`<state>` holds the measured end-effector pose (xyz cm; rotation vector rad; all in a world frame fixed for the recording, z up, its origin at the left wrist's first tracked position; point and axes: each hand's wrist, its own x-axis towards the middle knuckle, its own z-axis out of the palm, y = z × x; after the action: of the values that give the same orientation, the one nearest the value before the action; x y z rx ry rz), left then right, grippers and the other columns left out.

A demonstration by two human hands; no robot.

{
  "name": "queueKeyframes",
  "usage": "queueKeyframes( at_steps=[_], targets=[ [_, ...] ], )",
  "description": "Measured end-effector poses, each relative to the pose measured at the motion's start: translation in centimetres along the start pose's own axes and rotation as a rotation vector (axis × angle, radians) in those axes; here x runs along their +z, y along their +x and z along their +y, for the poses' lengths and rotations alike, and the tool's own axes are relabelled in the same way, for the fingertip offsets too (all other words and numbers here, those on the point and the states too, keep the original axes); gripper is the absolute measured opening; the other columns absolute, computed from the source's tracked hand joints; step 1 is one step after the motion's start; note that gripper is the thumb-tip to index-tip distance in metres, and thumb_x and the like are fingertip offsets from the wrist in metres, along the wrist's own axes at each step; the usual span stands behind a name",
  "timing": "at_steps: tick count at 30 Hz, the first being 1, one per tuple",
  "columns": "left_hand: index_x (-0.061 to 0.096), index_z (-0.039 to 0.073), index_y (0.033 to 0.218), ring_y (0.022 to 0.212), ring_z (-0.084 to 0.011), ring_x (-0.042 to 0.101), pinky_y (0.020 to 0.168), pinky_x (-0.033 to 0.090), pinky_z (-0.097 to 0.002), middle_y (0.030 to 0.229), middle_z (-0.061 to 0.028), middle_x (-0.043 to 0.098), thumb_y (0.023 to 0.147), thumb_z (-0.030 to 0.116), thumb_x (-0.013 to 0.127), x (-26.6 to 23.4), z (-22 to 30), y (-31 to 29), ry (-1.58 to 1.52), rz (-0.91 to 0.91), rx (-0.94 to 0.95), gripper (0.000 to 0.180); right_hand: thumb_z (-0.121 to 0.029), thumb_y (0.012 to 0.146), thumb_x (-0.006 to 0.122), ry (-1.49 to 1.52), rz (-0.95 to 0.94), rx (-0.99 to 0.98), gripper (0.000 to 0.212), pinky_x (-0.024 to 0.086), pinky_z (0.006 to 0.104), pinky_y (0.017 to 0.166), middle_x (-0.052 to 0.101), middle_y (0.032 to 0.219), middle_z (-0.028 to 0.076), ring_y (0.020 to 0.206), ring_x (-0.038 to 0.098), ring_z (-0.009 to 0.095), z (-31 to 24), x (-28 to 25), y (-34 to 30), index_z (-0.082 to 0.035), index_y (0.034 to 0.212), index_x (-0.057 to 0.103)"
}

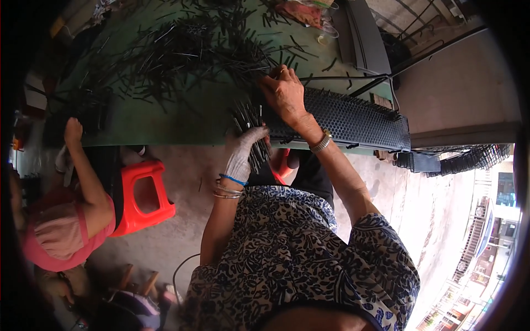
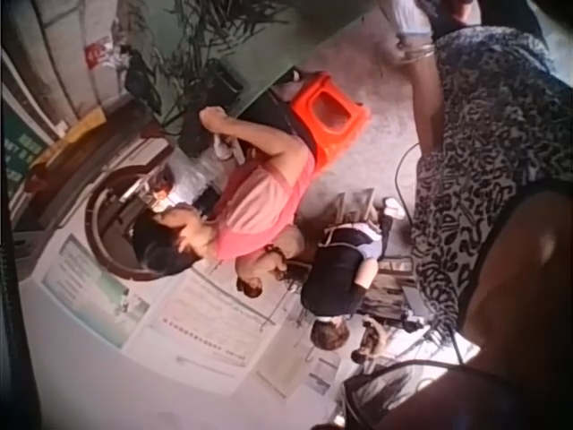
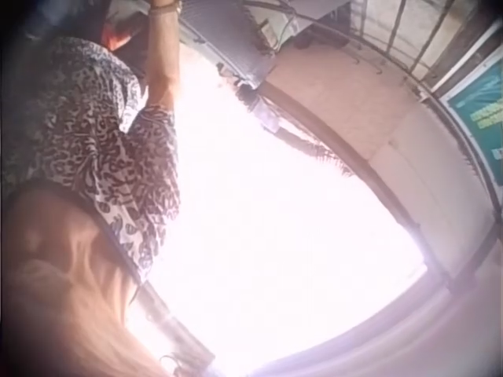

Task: Inserting thin black rods into a mesh grate structure on a workbench.

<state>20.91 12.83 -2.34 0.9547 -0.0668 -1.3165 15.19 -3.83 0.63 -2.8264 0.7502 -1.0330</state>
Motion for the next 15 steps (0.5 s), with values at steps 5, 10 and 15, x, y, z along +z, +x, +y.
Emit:
queueKeyframes(
  at_steps=[5,10,15],
  targets=[
    [0.063,0.001,0.099,0.069,-0.0133,0.059,0.065,0.049,-0.0247,0.076,-0.0044,0.062,0.085,0.013,0.064,0.7,-0.9,-0.7,0.146,0.003,0.08,0.019,-0.032,0.084,0.065,0.489,-0.292,0.273,0.028,0.049,0.0397,0.076,0.063,0.091,0.014,0.088,0.06,0.032,-0.6,-5.6,-0.2,-0.01,0.1,0.067],
    [0.066,0.003,0.094,0.068,-0.0133,0.061,0.061,0.048,-0.0238,0.079,-0.0062,0.067,0.084,0.014,0.065,2.7,-0.4,-1.6,0.062,0.022,0.075,0.015,-0.018,0.085,0.064,0.875,-0.612,0.353,0.021,0.048,0.0327,0.071,0.066,0.083,0.013,0.078,0.062,0.02,-0.6,-8.0,-1.6,0.0,0.098,0.064],
    [0.065,-0.001,0.09,0.06,-0.0149,0.062,0.058,0.05,-0.0242,0.073,-0.0062,0.065,0.08,0.003,0.066,3.2,0.1,-2.3,-0.006,0.073,0.01,0.012,-0.011,0.09,0.058,0.793,-0.411,0.474,0.013,0.047,0.0271,0.066,0.065,0.079,0.009,0.074,0.06,0.013,0.1,-7.8,-1.3,-0.001,0.097,0.061]
  ],
)
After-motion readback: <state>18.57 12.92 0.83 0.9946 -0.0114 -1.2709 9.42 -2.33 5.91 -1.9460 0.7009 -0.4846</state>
